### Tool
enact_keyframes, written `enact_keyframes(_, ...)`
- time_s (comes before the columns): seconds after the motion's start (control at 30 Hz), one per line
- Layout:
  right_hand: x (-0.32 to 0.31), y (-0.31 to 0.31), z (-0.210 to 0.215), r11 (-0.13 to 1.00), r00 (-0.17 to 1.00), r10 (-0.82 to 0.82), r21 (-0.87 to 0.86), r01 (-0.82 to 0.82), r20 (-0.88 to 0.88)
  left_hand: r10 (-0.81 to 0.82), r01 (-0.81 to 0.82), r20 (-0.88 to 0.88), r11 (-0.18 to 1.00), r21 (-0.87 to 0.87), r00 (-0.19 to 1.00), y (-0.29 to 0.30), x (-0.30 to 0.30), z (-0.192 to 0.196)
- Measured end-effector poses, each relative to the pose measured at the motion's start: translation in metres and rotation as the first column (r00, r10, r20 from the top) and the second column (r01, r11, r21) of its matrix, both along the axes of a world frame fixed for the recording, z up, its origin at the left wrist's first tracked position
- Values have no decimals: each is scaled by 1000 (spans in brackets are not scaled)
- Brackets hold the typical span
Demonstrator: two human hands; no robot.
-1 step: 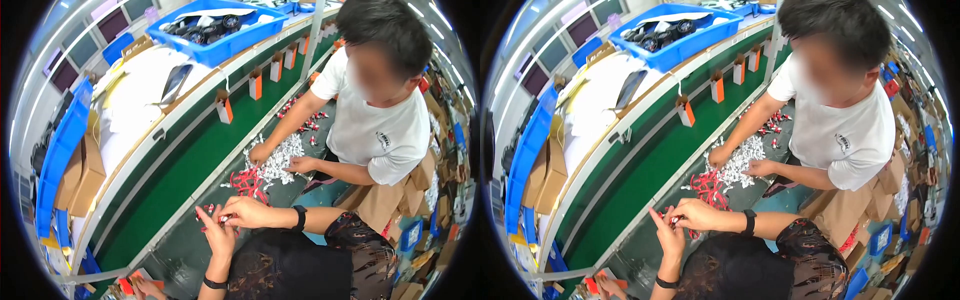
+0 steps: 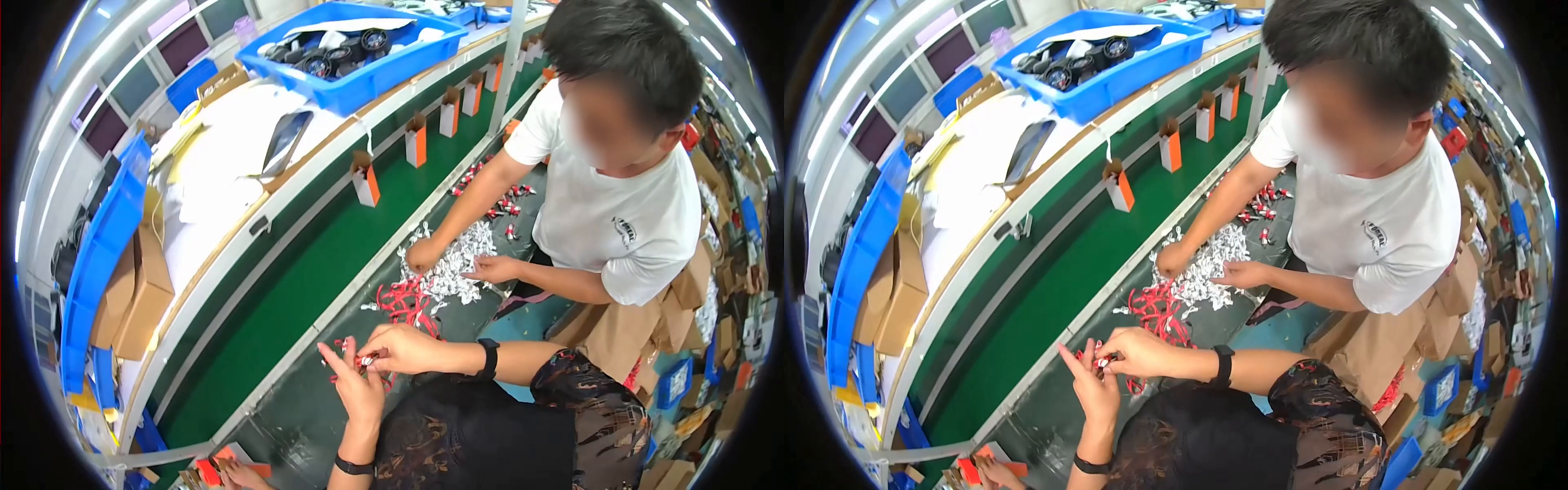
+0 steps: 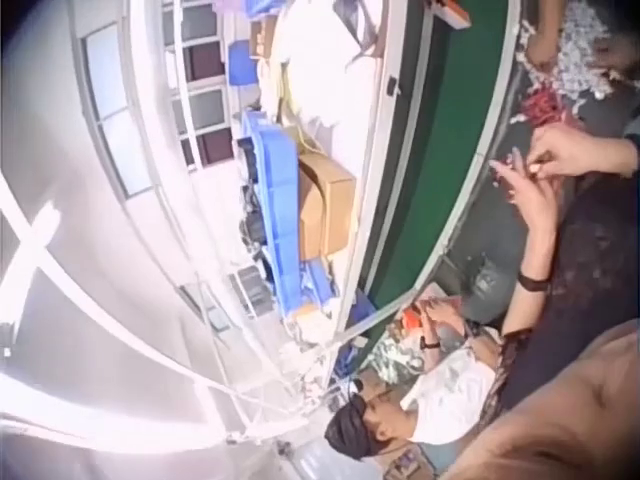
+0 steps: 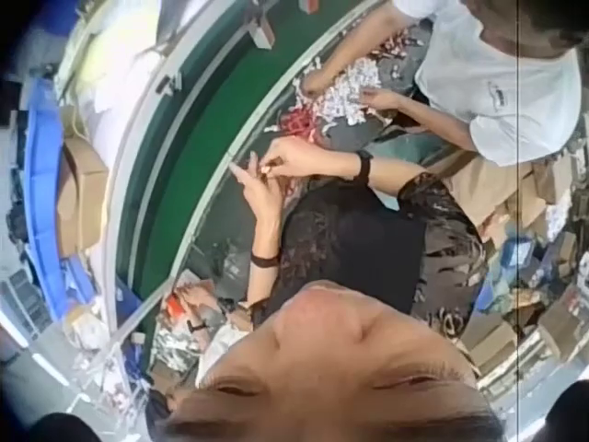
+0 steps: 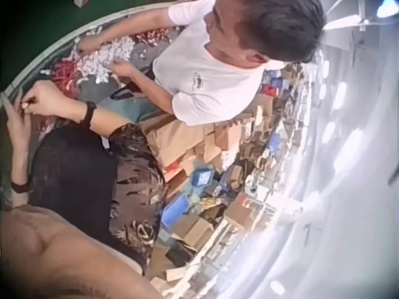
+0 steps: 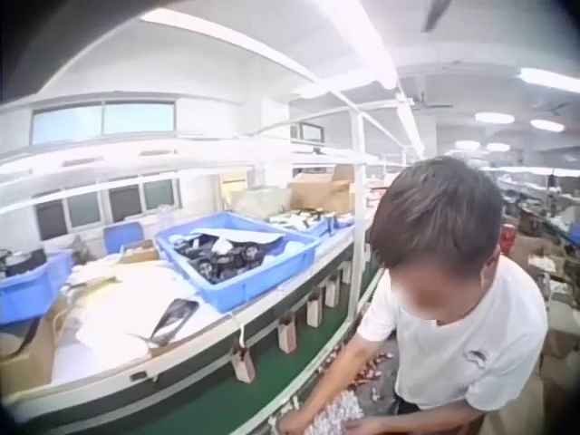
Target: The person picks up red lanyards from the table and floor, gathers them into a bundle, and ties them together with a white string. They then walk to a box, pick up another bundle of red lanyards, and untie the white string holding it together.
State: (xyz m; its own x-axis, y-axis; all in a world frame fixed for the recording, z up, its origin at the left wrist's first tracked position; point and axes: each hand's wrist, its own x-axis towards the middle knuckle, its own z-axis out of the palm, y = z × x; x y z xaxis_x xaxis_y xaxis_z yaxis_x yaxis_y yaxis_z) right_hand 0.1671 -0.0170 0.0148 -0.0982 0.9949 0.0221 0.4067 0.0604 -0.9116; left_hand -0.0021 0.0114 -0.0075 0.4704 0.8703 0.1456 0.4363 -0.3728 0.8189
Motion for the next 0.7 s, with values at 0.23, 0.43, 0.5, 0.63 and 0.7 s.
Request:
enact_keyframes(0.23,-3,-1,-41,973,931,-203,44,227,-304,-100,99,4,993,66,995,-20,20,-1)
enact_keyframes(0.43,81,64,-84,905,798,-396,-48,422,-455,-96,94,-35,995,-42,995,-10,23,-12)
enact_keyframes(0.5,140,102,-121,725,645,-589,35,688,-488,-132,119,-109,986,-116,985,-5,6,-30)
enact_keyframes(0.63,284,155,-117,295,334,-892,167,941,-305,-170,133,-196,973,-189,966,-10,-28,-89)
enact_keyframes(0.7,323,178,-80,137,239,-911,301,944,-336,-166,120,-237,973,-198,957,-10,-44,-102)
